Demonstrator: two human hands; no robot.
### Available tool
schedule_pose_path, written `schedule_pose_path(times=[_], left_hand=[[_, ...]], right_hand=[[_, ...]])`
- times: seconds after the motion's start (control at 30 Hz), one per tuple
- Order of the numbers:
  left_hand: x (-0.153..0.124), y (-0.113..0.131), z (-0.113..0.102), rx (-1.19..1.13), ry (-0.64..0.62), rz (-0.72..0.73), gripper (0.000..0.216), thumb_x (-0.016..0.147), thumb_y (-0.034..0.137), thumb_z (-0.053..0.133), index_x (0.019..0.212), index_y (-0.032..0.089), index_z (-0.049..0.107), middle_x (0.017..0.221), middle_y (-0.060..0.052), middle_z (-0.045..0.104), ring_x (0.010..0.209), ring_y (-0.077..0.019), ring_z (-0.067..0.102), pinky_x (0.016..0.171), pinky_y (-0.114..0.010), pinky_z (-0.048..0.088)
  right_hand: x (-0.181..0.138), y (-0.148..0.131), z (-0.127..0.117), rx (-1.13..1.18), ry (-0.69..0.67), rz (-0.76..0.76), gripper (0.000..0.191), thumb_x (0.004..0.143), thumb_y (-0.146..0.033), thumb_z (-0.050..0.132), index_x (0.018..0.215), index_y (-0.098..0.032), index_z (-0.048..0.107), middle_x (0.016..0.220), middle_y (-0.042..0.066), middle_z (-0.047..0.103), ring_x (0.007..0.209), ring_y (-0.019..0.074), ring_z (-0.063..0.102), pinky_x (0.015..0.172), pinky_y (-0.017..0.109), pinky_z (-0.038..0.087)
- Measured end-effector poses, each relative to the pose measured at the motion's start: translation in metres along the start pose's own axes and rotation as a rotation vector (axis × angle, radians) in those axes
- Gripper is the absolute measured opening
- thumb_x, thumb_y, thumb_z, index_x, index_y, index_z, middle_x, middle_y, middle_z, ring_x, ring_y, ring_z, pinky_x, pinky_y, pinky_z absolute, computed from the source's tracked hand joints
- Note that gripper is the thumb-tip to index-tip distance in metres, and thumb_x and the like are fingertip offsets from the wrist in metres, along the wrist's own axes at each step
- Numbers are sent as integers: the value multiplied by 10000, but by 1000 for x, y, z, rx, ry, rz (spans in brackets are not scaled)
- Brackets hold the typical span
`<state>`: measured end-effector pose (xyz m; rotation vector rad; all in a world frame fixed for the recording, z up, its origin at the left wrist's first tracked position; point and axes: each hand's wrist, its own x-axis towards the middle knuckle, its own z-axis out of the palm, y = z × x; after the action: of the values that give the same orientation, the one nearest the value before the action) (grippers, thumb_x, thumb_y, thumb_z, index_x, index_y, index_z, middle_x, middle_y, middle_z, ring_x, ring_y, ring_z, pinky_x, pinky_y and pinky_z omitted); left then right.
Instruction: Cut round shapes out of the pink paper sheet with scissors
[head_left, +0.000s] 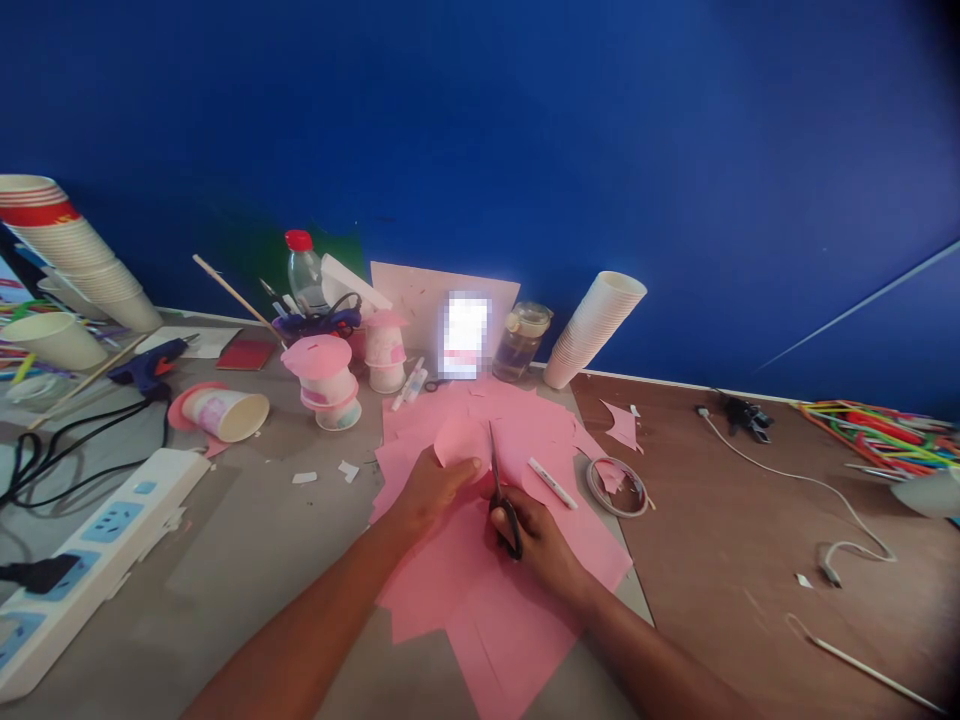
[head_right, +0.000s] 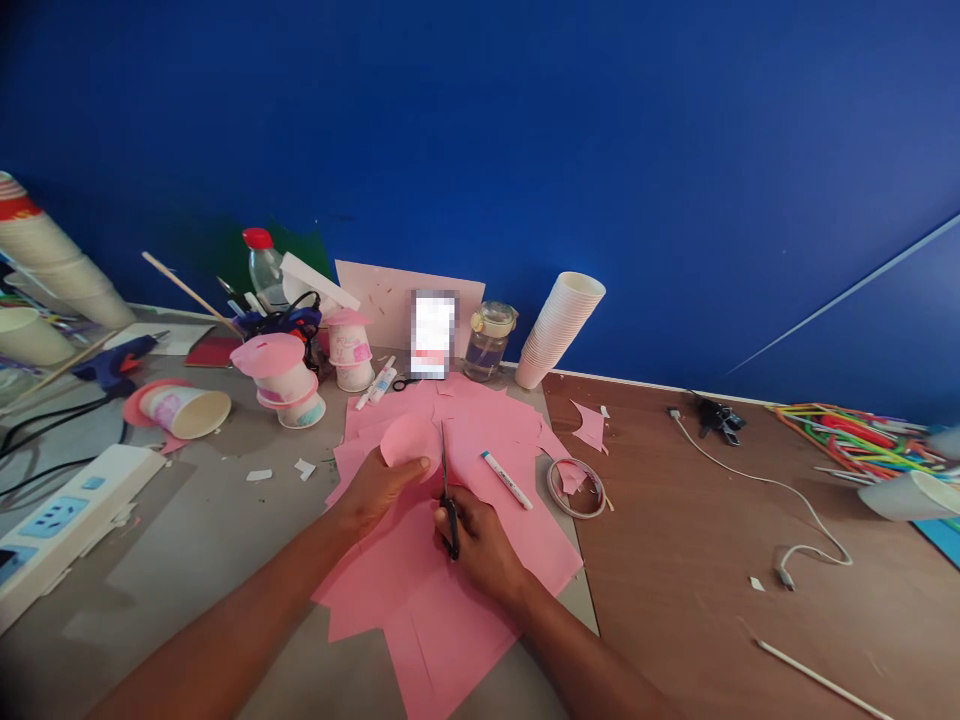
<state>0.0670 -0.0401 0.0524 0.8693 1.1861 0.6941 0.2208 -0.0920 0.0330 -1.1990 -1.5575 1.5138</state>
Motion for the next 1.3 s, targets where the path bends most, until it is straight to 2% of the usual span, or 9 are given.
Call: schedule_pose_path(times=[0.17, 0.43, 0.63, 0.83, 0.93, 1.1, 1.2, 1.3], left_hand=[[0, -1, -1, -5, 19, -23, 497, 516, 523, 560, 768, 107, 453, 689, 25, 457, 597, 94, 414, 547, -46, 395], [0, 2, 0, 21, 18, -32, 491, 538, 517, 538, 823, 122, 477, 783, 5, 514, 628, 83, 441, 584, -59, 420], [-1, 3, -2, -10, -16, -10, 530, 505, 543, 566, 743, 90, 427, 665, 32, 418, 589, 102, 390, 549, -49, 378], [1, 1, -7, -3, -68, -1, 554, 495, 558, 579, 764, 99, 423, 687, 33, 412, 609, 98, 407, 585, -63, 402], [2, 1, -8, 4, -54, -6, 560, 491, 558, 581, 776, 101, 428, 683, 32, 407, 603, 102, 397, 571, -59, 392], [3, 0, -11, 17, -84, 17, 545, 504, 552, 570, 696, 77, 384, 627, 42, 349, 550, 125, 335, 533, -45, 336], [3, 1, -12, 27, -74, 2, 565, 492, 567, 573, 757, 99, 397, 676, 37, 404, 571, 106, 379, 559, -71, 384], [3, 3, -13, 30, -72, -10, 562, 488, 557, 582, 715, 89, 368, 638, 43, 351, 562, 105, 369, 539, -66, 360]], right_hand=[[0, 1, -1, -34, -8, -4, 406, 875, -502, 350, 806, -102, 361, 669, 41, 415, 586, 76, 398, 508, 203, 336], [0, 3, -1, -3, 0, -26, 397, 864, -479, 396, 888, -82, 410, 652, 30, 408, 573, 75, 409, 492, 194, 335], [0, 5, -2, -15, 2, -23, 381, 866, -466, 403, 871, -85, 416, 652, 34, 431, 563, 73, 407, 488, 192, 336], [-1, -3, -4, -15, -13, 21, 400, 865, -481, 388, 879, -82, 398, 659, 33, 427, 573, 71, 412, 511, 194, 346], [-2, -5, -5, -29, -20, 22, 421, 863, -492, 383, 907, -73, 403, 655, 35, 428, 570, 71, 405, 510, 197, 340], [-3, -4, -6, -41, -27, 25, 433, 870, -498, 363, 913, -69, 407, 659, 42, 434, 573, 73, 406, 510, 201, 337], [-3, -5, -8, -52, -35, 26, 438, 866, -505, 370, 881, -68, 405, 677, 50, 436, 577, 70, 404, 508, 198, 332], [-3, -6, -9, -59, -44, 50, 455, 860, -514, 376, 916, -64, 410, 694, 51, 435, 587, 71, 409, 506, 197, 330]])
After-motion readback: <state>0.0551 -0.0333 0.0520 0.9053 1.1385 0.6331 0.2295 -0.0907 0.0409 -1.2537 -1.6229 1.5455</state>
